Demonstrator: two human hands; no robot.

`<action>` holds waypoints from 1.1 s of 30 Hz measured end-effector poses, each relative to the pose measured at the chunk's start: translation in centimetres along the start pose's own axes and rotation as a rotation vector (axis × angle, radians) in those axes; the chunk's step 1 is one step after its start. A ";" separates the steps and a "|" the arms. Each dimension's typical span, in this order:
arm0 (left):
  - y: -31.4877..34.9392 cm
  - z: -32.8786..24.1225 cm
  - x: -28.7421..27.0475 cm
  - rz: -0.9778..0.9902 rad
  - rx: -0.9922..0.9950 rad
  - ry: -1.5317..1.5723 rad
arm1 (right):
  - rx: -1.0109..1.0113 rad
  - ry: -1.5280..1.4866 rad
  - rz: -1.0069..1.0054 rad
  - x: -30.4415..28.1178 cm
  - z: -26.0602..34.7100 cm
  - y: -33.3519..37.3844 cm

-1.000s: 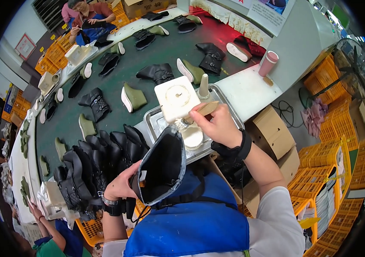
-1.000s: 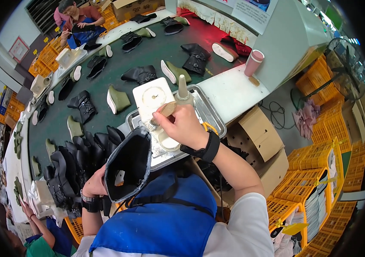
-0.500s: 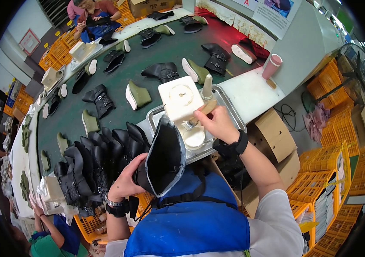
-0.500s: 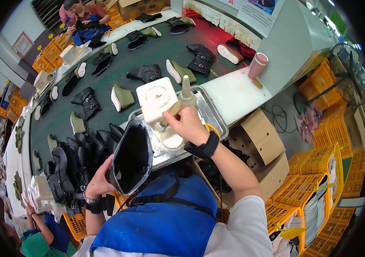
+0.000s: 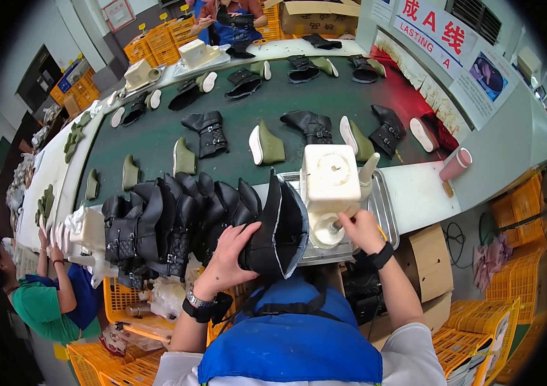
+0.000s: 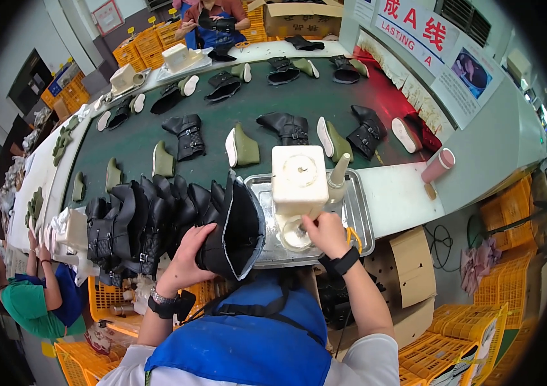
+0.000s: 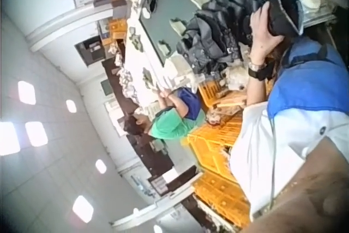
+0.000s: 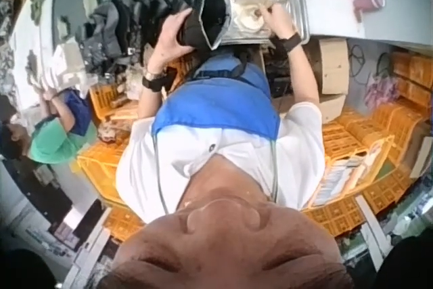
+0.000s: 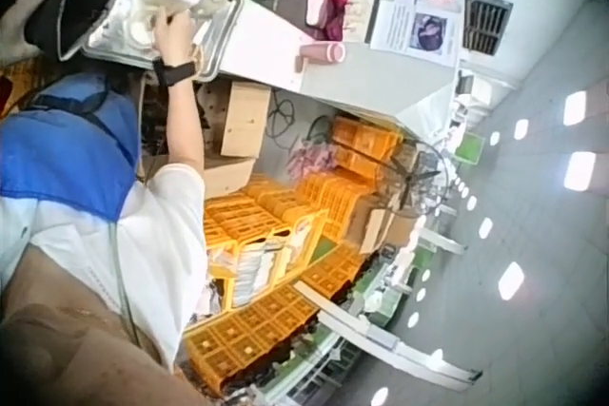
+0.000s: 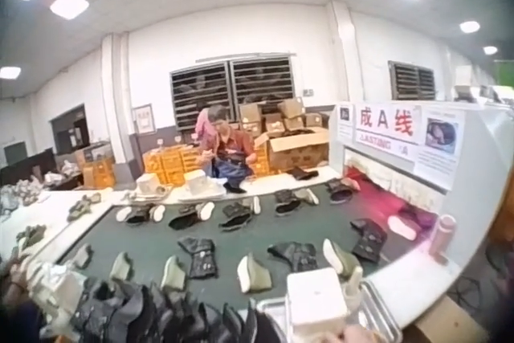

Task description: Apply adhesive to the edges and seams of black leather boots using a brush and a glue dispenser.

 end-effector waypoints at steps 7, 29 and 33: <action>0.1 -0.7 0.8 0.032 0.027 -0.126 | 0.172 -0.709 -0.095 -5.3 6.3 -2.7; 0.1 0.1 1.5 0.165 0.007 0.095 | -0.078 -0.379 -0.163 -5.0 7.2 -4.7; 0.7 1.9 1.0 0.058 -0.152 0.407 | -0.026 -0.092 0.094 -1.1 3.0 -1.8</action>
Point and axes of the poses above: each hand's wrist, its own y-axis away from the middle knuckle, its own x-axis out of the palm, z = x × y, the point moved 8 cm from there along -y, towards the middle knuckle, and after that the axes turned 4 degrees about -x, right-handed, at the moved point
